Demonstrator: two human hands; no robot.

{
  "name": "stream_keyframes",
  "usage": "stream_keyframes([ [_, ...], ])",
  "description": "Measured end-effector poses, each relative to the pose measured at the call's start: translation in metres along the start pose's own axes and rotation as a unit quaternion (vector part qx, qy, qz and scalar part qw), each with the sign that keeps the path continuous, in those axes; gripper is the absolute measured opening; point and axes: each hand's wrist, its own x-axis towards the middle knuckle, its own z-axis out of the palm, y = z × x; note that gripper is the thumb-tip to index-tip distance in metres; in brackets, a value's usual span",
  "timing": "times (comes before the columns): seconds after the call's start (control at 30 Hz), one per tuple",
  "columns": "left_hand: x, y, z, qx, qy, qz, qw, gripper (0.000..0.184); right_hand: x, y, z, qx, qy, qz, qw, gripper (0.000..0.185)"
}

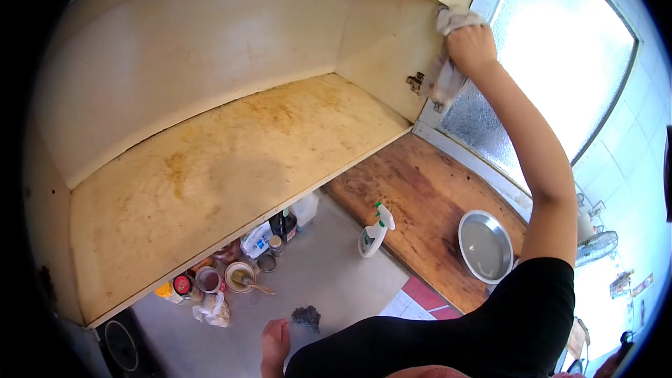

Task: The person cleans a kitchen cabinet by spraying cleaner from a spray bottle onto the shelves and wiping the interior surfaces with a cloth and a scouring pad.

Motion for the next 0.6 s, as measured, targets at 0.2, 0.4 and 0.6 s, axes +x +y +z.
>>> stream_keyframes([
  [0.2,0.004,0.000,-0.001,0.012,0.019,-0.006,1.000,0.007,-0.001,-0.006,0.024,-0.043,0.147,-0.044,0.987,0.018],
  [0.4,0.001,-0.004,-0.003,0.003,0.001,-0.010,1.000,0.007,0.001,0.002,0.025,0.017,0.115,-0.014,0.993,0.016],
  [0.6,-0.007,-0.009,-0.004,0.012,0.015,0.000,1.000,0.008,0.006,-0.007,0.021,0.010,0.060,0.003,0.998,0.017],
])
